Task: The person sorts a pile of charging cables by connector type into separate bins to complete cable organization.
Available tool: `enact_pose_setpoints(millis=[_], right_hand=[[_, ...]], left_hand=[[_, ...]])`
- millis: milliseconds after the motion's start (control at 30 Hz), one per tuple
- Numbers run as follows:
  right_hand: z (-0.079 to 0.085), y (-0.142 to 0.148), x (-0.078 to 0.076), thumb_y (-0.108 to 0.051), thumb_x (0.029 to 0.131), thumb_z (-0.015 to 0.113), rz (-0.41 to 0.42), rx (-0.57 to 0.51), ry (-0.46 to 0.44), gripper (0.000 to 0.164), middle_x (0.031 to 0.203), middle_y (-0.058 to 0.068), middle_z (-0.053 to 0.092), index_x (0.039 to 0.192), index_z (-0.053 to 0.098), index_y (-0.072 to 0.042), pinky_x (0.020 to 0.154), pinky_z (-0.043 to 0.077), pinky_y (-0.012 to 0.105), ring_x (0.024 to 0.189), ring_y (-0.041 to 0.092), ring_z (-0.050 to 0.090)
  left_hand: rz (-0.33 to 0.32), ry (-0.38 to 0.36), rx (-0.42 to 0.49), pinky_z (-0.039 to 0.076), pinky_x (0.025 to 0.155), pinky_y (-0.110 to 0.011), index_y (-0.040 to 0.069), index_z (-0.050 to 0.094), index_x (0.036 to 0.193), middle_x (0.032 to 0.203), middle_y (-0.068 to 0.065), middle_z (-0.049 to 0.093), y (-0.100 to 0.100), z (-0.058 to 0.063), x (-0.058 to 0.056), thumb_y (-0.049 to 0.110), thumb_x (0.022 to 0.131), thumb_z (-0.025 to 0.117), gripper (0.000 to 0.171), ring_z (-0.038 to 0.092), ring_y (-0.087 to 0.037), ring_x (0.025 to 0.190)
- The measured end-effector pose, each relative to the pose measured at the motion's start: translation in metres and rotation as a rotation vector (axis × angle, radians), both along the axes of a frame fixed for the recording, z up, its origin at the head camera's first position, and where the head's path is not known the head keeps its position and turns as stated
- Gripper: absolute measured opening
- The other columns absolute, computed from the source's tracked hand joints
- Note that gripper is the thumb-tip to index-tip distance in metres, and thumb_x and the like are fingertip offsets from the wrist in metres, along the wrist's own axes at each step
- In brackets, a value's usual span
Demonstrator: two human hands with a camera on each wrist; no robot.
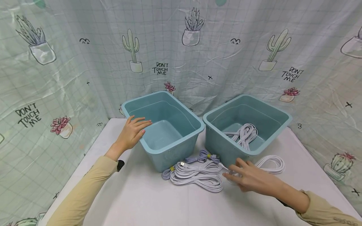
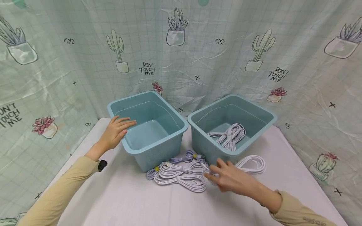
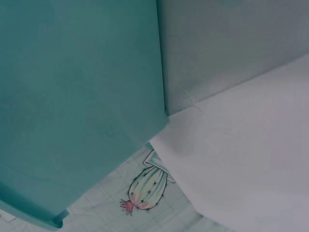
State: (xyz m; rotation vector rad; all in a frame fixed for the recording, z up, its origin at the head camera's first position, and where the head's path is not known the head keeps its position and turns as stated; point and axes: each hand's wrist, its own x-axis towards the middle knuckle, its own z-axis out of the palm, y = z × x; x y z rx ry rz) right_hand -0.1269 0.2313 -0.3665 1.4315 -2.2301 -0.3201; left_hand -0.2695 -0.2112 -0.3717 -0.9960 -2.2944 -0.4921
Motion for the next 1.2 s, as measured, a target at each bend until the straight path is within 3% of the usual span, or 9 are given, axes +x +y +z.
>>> enact_pose_setpoints(millis=[267,467,700,867,967,1133,1200], right_hand=[[0.015,-0.001,0.003,-0.028,0.051,0.082,-0.006,0.014,0.032,0.059,0.093,-0.001,0.053,0.108,0.065,-0.024,0.056,0.038,0.027,0.079,0.019,0.042],[0.028,0.0,0.006,-0.029,0.05,0.082,-0.014,0.029,0.042,0.06,0.092,0.0,0.051,0.107,0.065,-0.024,0.054,0.04,0.029,0.08,0.02,0.044],[0.041,0.001,0.007,-0.026,0.049,0.083,-0.01,0.019,0.056,0.057,0.09,0.001,0.052,0.103,0.066,-0.023,0.052,0.039,0.027,0.077,0.019,0.044],[0.053,0.003,0.005,-0.02,0.05,0.08,0.002,0.003,0.065,0.057,0.091,0.001,0.051,0.105,0.065,-0.022,0.05,0.031,0.023,0.078,0.02,0.044],[0.06,0.004,0.003,-0.022,0.049,0.081,0.002,0.01,0.069,0.059,0.092,0.001,0.052,0.106,0.065,-0.021,0.05,0.032,0.023,0.079,0.02,0.045],[0.07,0.007,-0.001,-0.024,0.046,0.084,0.001,0.014,0.086,0.063,0.093,0.002,0.053,0.107,0.065,-0.02,0.051,0.034,0.025,0.08,0.021,0.044],[0.074,0.008,-0.003,-0.023,0.052,0.082,0.009,0.008,0.088,0.058,0.094,0.002,0.054,0.107,0.065,-0.02,0.053,0.034,0.026,0.08,0.021,0.044]], left_hand=[[-0.004,0.006,0.002,0.019,0.102,-0.059,0.01,0.06,0.116,0.118,-0.009,0.06,-0.001,0.0,0.001,0.043,0.096,0.02,0.056,0.048,-0.032,0.115],[-0.009,0.007,0.002,0.019,0.102,-0.058,0.011,0.06,0.117,0.118,-0.009,0.06,-0.001,0.001,0.001,0.032,0.095,0.03,0.042,0.048,-0.032,0.115],[0.0,0.001,0.001,0.018,0.102,-0.058,0.01,0.06,0.117,0.118,-0.009,0.06,0.0,0.001,0.002,0.05,0.095,0.014,0.065,0.048,-0.032,0.115],[-0.001,0.003,0.0,0.018,0.102,-0.058,0.009,0.06,0.116,0.117,-0.01,0.061,0.0,0.001,0.002,0.042,0.096,0.021,0.055,0.048,-0.033,0.115],[-0.002,0.007,0.0,0.019,0.102,-0.059,0.008,0.06,0.115,0.117,-0.01,0.061,-0.001,0.0,0.001,0.038,0.096,0.026,0.05,0.048,-0.034,0.114],[0.0,0.002,0.006,0.019,0.101,-0.06,0.008,0.061,0.115,0.117,-0.01,0.061,0.0,0.001,0.001,0.047,0.096,0.017,0.062,0.048,-0.034,0.114],[-0.001,0.001,0.006,0.019,0.101,-0.06,0.008,0.061,0.115,0.117,-0.01,0.061,0.0,0.001,0.001,0.049,0.095,0.015,0.064,0.049,-0.034,0.114]])
